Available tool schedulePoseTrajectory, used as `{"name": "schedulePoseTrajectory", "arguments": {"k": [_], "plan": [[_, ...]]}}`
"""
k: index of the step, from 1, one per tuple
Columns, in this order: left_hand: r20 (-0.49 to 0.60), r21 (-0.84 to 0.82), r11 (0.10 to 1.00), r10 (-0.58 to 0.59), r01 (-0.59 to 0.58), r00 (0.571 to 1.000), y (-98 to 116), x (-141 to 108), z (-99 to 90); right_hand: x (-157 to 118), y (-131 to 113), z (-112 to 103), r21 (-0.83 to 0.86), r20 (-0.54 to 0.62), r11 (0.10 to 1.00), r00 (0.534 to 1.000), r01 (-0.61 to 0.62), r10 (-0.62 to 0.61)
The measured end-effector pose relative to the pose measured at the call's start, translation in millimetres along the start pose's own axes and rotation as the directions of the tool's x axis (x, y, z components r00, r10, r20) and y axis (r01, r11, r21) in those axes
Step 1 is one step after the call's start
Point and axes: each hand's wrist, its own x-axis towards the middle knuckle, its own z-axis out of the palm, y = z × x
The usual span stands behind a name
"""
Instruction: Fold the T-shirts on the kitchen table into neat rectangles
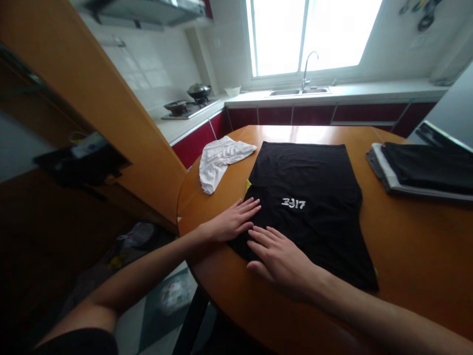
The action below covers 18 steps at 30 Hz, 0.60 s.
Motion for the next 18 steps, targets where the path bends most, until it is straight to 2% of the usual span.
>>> {"name": "schedulePoseTrajectory", "arguments": {"k": [5,10,13,15,18], "plan": [[0.015,-0.005,1.0,-0.016,0.017,1.0,8,-15,6.8,-25,1,-12,0.055,-0.143,0.993,0.984,-0.101,0.108],[0.094,0.003,1.0,0.021,-0.022,0.995,7,-13,-5.9,-55,17,-22,0.127,-0.281,0.971,0.931,-0.202,0.231],[-0.036,0.03,0.999,-0.032,0.033,0.999,-10,7,-17.8,-71,26,-29,0.177,-0.345,0.946,0.883,-0.271,0.318],[-0.12,0.072,0.992,-0.095,0.104,0.988,-27,25,-18.0,-80,30,-31,0.204,-0.383,0.932,0.852,-0.299,0.357],[-0.057,0.128,0.979,-0.15,0.156,0.987,-51,44,-4.2,-90,31,-32,0.21,-0.414,0.925,0.828,-0.318,0.379]]}}
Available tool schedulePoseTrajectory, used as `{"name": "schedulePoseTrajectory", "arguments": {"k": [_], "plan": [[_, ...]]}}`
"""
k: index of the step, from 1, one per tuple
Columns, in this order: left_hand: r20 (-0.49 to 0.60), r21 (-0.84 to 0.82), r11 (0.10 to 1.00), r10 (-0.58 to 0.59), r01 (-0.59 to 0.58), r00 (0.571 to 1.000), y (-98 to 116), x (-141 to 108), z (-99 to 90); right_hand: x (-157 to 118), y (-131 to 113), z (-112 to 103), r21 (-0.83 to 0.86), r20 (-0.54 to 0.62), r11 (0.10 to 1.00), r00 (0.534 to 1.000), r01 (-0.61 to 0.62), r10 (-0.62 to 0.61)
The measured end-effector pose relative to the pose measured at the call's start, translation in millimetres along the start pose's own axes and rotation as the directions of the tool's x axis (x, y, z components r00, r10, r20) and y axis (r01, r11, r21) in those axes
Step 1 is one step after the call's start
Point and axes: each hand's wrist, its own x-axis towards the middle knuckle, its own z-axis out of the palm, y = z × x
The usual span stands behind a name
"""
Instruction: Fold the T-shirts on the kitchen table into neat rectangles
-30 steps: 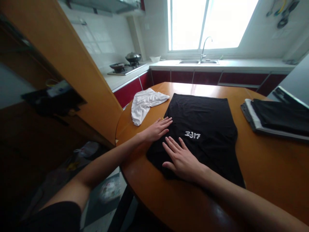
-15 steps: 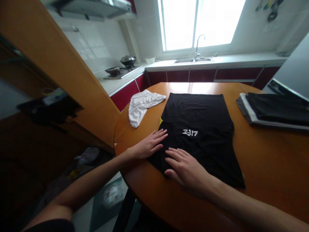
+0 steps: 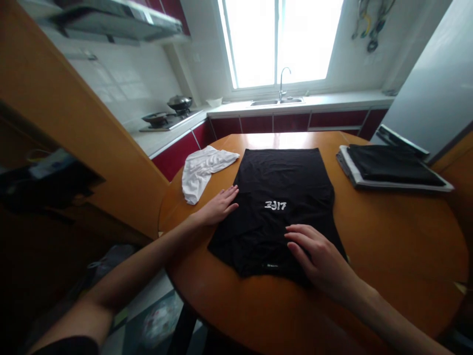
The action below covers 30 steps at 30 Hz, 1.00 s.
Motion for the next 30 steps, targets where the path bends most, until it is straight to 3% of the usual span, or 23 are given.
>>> {"name": "schedulePoseTrajectory", "arguments": {"k": [2,5,8,13,18,21,23,27,30], "plan": [[0.061,0.014,1.0,-0.007,0.006,0.998,-7,5,12.6,-5,3,-3,-0.006,-0.001,1.0,1.0,-0.001,0.001],[0.065,0.014,1.0,-0.01,0.009,0.998,-11,3,20.6,-12,9,-8,-0.002,-0.009,1.0,1.0,-0.02,0.02],[0.029,0.009,1.0,-0.019,0.019,0.999,-11,1,17.7,-16,15,-15,0.013,-0.048,0.999,0.998,-0.049,0.05],[0.065,0.015,1.0,-0.027,0.026,0.998,-12,2,13.0,-18,26,-31,0.004,-0.148,0.995,0.984,-0.104,0.104],[-0.072,-0.015,1.0,-0.021,0.02,0.997,-8,7,3.9,-25,50,-56,-0.096,-0.346,0.965,0.917,-0.244,0.197],[-0.141,-0.076,0.996,0.04,-0.051,0.989,7,18,-6.5,-35,66,-64,-0.131,-0.421,0.926,0.865,-0.355,0.272],[-0.135,-0.122,0.985,0.109,-0.126,0.985,25,29,-12.0,-42,73,-62,-0.129,-0.412,0.911,0.856,-0.393,0.311],[-0.095,-0.191,0.945,0.253,-0.267,0.963,70,63,-12.6,-54,73,-45,-0.111,-0.32,0.919,0.889,-0.377,0.326],[-0.097,-0.207,0.915,0.334,-0.347,0.938,99,103,-3.8,-60,66,-34,-0.102,-0.26,0.935,0.916,-0.34,0.305]]}}
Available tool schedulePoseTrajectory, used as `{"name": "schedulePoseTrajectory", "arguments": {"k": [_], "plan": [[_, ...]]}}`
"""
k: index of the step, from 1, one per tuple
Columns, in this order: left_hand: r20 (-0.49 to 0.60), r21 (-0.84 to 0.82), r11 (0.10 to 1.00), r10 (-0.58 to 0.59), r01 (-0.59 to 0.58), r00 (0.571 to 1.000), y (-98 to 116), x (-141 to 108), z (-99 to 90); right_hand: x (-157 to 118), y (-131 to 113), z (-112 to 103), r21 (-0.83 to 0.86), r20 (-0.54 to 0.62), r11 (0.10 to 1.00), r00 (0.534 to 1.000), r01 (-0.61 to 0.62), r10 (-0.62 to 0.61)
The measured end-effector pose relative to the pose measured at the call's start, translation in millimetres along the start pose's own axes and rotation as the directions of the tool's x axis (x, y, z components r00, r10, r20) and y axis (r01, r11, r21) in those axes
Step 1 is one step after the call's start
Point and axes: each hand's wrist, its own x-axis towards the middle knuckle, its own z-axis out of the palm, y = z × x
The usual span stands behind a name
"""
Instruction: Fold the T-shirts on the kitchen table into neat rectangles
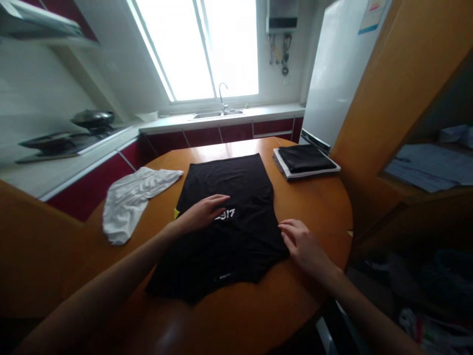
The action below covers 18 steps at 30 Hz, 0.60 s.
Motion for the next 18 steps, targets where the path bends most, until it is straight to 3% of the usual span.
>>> {"name": "schedulePoseTrajectory", "arguments": {"k": [2,5,9,14,18], "plan": [[0.025,-0.006,1.0,-0.013,0.013,1.0,1,33,12.1,-5,-2,2,0.004,0.018,1.0,1.0,0.011,-0.011],[0.111,-0.023,0.986,-0.164,0.168,0.98,1,77,29.6,-11,0,0,-0.01,0.011,1.0,1.0,-0.02,0.02],[0.207,-0.037,0.951,-0.293,0.307,0.933,7,107,46.9,-18,9,-6,-0.005,-0.023,0.995,0.995,-0.1,0.1],[0.116,-0.037,0.986,-0.157,0.162,0.981,9,92,41.7,-25,13,-11,0.089,0.025,0.992,0.996,-0.085,0.083],[0.111,-0.102,0.977,-0.177,0.188,0.978,-5,59,0.5,-32,13,-10,0.106,0.083,0.994,0.996,0.008,-0.017]]}}
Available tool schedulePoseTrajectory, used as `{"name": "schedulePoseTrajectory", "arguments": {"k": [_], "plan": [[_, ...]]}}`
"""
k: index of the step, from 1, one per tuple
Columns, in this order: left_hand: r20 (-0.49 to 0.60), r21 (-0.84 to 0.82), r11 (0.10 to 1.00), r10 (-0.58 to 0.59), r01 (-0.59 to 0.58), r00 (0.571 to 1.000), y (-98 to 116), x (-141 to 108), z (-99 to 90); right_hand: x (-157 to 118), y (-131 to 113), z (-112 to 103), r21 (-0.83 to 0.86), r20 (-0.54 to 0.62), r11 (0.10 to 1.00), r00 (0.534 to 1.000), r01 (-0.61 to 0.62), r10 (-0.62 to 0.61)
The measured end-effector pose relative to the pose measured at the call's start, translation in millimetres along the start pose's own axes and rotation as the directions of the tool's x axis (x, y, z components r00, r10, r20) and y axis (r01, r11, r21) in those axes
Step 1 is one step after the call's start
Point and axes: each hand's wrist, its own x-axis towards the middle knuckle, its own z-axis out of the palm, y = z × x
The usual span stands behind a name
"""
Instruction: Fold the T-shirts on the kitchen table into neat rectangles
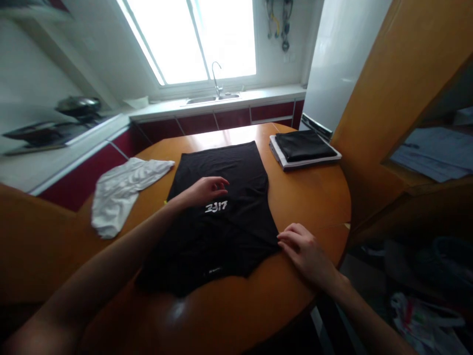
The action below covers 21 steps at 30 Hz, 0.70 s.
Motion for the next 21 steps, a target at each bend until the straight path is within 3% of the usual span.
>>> {"name": "schedulePoseTrajectory", "arguments": {"k": [5,8,14,18,21], "plan": [[-0.131,-0.023,0.992,-0.127,0.125,0.983,-30,-53,-63.0,-9,15,5,-0.08,0.025,0.99,0.993,0.114,-0.112],[-0.184,-0.046,0.981,-0.196,0.191,0.963,-47,-85,-83.0,-10,25,8,-0.121,0.002,0.978,0.985,0.169,-0.17],[-0.151,-0.042,0.946,-0.324,0.322,0.934,-66,-137,-97.7,-15,26,4,-0.157,-0.04,0.97,0.981,0.184,-0.192],[-0.312,-0.07,0.888,-0.452,0.455,0.835,-86,-163,-103.1,-16,29,5,-0.205,-0.033,0.952,0.971,0.226,-0.237],[-0.39,-0.143,0.855,-0.512,0.499,0.766,-100,-176,-96.0,-13,29,6,-0.248,-0.009,0.924,0.953,0.292,-0.303]]}}
